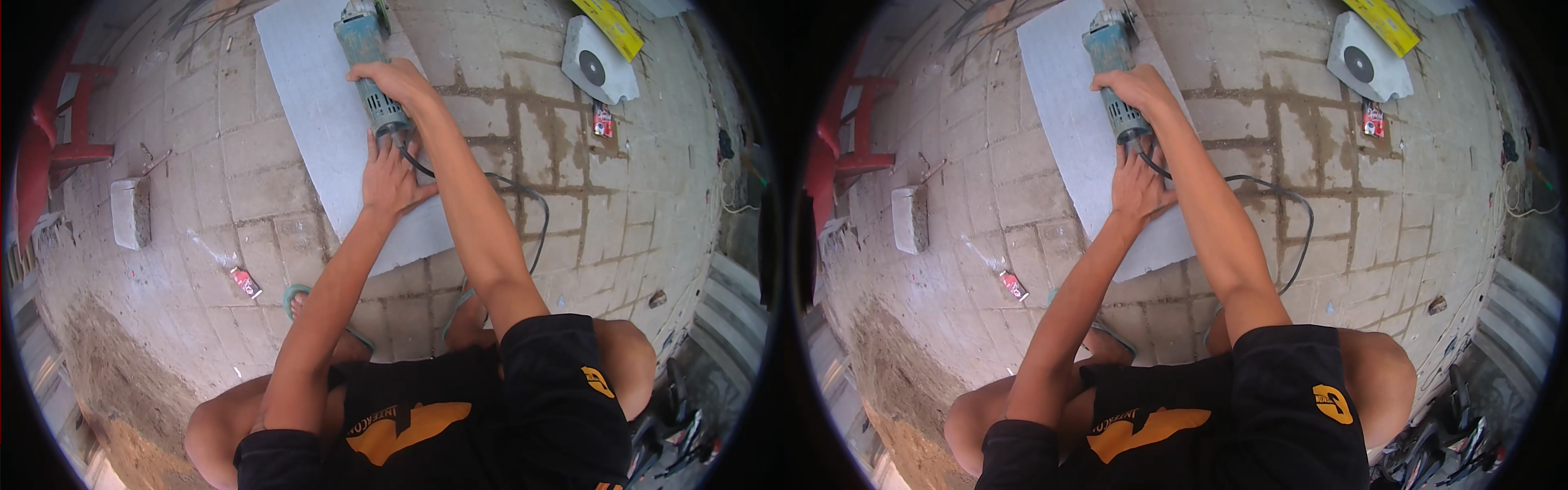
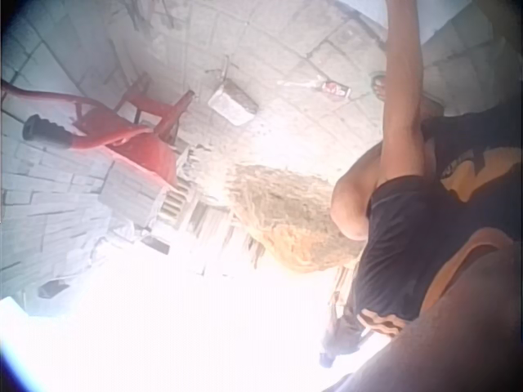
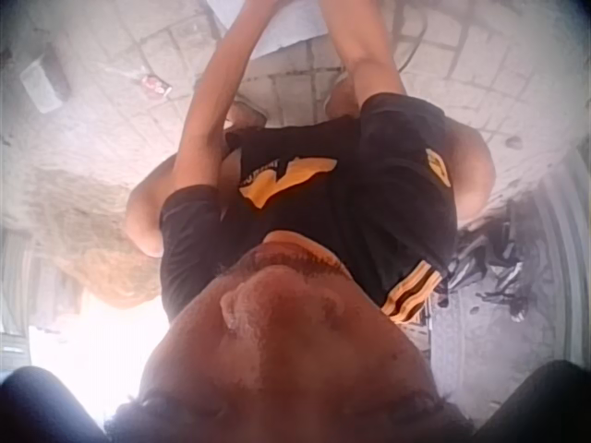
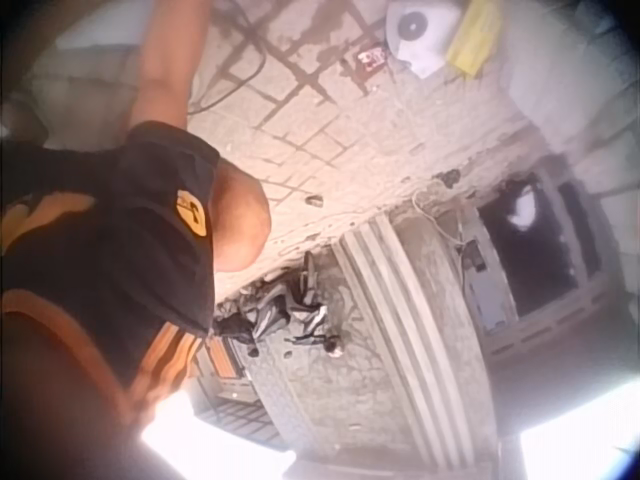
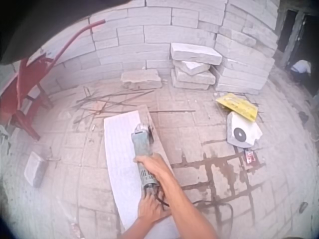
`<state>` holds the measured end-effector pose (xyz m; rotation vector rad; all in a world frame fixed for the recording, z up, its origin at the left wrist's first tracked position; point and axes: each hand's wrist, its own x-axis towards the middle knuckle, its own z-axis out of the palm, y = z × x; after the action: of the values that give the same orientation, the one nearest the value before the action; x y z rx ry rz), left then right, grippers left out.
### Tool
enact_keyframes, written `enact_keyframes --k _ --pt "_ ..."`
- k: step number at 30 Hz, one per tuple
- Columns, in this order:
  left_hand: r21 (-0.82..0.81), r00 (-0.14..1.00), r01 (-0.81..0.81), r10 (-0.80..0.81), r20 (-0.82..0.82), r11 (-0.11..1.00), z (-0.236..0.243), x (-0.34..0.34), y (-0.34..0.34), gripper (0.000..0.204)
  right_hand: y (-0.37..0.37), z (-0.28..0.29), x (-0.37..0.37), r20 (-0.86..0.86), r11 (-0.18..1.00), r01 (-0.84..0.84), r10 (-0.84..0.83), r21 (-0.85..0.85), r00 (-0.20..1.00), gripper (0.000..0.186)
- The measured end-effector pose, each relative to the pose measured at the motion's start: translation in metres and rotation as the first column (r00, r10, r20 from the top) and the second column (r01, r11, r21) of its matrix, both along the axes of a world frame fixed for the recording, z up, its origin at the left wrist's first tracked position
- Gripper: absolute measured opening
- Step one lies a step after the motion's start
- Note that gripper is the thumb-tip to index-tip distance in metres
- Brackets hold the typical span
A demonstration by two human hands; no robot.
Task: The person uses an angle grinder to cut along a metal ruler placed on a white tile while sitting on an outdoor tiled floor. They move the ruler to different positions on the tile to make several straight cuts.
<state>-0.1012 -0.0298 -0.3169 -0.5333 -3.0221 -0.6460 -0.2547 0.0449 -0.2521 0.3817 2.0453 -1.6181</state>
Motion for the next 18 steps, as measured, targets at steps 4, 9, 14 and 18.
enact_keyframes --k 4,9,14,18 --pt "0.008 1.0 -0.001 0.001 0.008 1.0 0.0015 -0.0013 0.0003 0.105 -0.0006 0.0001 0.0014 -0.014 1.0 0.005 -0.005 0.001 1.0 0.058" --pt "0.003 1.0 0.002 -0.002 0.002 1.0 0.0008 -0.0013 -0.0001 0.106 0.0005 0.004 0.0019 0.001 1.0 -0.003 0.003 0.008 1.0 0.058" --pt "0.027 0.999 0.0 0.001 -0.053 1.0 -0.0004 -0.0008 0.0006 0.105 0.0007 0.0063 0.0022 0.015 1.0 0.003 -0.003 -0.001 1.0 0.059" --pt "0.0 1.0 -0.004 0.004 -0.005 1.0 0.0022 -0.0011 0.0004 0.105 -0.0011 0.0017 0.0027 -0.006 1.0 0.014 -0.014 0.001 1.0 0.053"
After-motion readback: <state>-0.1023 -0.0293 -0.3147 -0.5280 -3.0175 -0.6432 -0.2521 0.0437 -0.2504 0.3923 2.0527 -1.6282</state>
